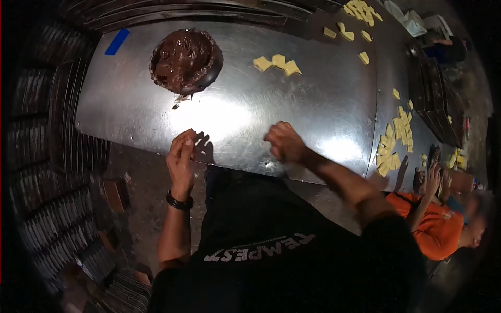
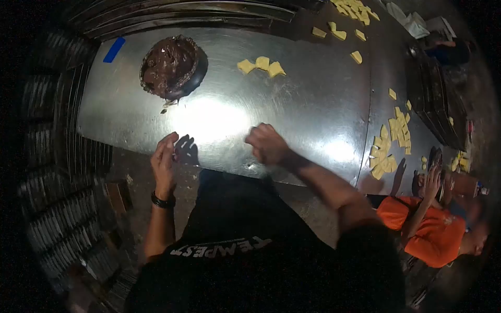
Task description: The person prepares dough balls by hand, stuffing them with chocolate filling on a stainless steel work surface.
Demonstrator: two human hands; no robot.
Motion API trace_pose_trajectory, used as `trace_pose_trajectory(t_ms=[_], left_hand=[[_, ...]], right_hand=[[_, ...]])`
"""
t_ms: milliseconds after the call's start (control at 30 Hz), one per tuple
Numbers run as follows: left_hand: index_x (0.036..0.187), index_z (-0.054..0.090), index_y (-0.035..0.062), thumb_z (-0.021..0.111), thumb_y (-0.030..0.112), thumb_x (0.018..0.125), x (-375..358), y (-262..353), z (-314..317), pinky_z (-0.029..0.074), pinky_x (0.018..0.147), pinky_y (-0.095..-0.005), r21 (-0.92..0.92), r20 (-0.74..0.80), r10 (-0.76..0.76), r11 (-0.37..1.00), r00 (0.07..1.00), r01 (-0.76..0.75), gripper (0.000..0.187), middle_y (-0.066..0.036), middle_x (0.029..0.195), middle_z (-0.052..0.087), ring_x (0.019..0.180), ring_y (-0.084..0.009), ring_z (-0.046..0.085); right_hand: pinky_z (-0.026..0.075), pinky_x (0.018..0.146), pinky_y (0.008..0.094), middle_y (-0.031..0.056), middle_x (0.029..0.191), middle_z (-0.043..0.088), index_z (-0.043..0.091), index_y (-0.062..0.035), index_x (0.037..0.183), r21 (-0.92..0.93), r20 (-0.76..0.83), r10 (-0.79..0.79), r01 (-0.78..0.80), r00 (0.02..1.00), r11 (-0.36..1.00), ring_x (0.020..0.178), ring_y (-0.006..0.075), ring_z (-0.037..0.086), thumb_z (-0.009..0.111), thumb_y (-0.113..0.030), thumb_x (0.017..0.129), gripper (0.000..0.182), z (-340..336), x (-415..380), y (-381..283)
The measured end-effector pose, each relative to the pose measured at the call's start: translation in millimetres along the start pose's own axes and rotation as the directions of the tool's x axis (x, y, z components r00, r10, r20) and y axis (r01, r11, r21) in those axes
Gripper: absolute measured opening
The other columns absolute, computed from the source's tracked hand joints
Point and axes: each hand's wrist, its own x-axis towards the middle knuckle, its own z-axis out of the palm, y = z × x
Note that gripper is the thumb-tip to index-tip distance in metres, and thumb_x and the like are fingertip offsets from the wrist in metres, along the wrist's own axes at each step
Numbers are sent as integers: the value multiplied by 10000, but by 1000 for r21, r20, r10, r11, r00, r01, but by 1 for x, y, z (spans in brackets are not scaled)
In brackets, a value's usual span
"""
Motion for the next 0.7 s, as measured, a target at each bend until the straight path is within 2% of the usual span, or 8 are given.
trace_pose_trajectory(t_ms=[33,100,200,300,433,567,633,700], left_hand=[[1079,641,-23,552,240,936,0,-1,-5,413,608,-223,-9,-7,-4,1000,1000,4,312,-101,1126,609,728,-111,538],[1141,618,-9,540,276,935,1,-5,-10,399,600,-233,-44,-24,-11,999,1000,9,360,-88,1111,608,685,-96,491],[1096,637,-13,553,213,934,12,-21,-18,452,724,-252,-88,25,-12,996,1000,14,290,-101,1145,597,921,-150,575],[1075,647,-8,572,153,923,24,-19,-22,471,861,-279,-48,165,-80,995,983,89,233,-106,1160,584,1036,-175,571],[1070,641,-22,582,138,918,49,-6,-34,485,850,-277,-141,326,59,990,943,-13,229,-113,1175,548,1024,-192,579],[1073,638,-43,575,132,921,65,2,-57,490,871,-294,-59,393,96,995,915,-79,239,-123,1161,550,1047,-208,575],[1071,640,-41,572,135,923,71,6,-68,489,872,-295,-11,439,76,997,895,-80,240,-123,1159,551,1048,-207,575],[1080,637,-39,565,138,927,74,0,-78,488,858,-291,-21,464,86,996,882,-86,244,-118,1159,555,1040,-203,578]], right_hand=[[399,830,427,94,914,552,582,-65,918,103,28,-87,84,996,991,912,285,513,535,-49,752,173,-10,-15,8],[394,804,427,105,882,541,570,-55,915,-247,4,-31,31,1000,969,888,291,506,542,-45,728,189,-23,-19,40],[391,804,432,114,881,536,556,-42,906,-233,-395,262,-371,881,899,886,308,506,537,-29,710,197,-2,33,34],[393,809,431,129,904,546,555,-35,912,-282,-365,316,-427,876,859,907,320,508,528,-15,705,209,27,43,6],[401,818,412,161,929,558,568,-23,911,-301,-318,216,-314,923,900,896,310,527,534,-17,727,186,12,-15,1],[442,770,406,181,899,567,576,14,929,97,-721,582,-777,375,622,842,337,542,567,-13,771,160,20,25,13],[461,740,395,176,863,575,581,-1,933,-163,-676,475,-743,563,649,808,332,563,618,-37,751,190,30,30,-17],[466,781,376,173,950,591,591,-18,905,-155,-581,562,-759,588,633,850,328,580,676,-40,714,211,30,17,-40]])
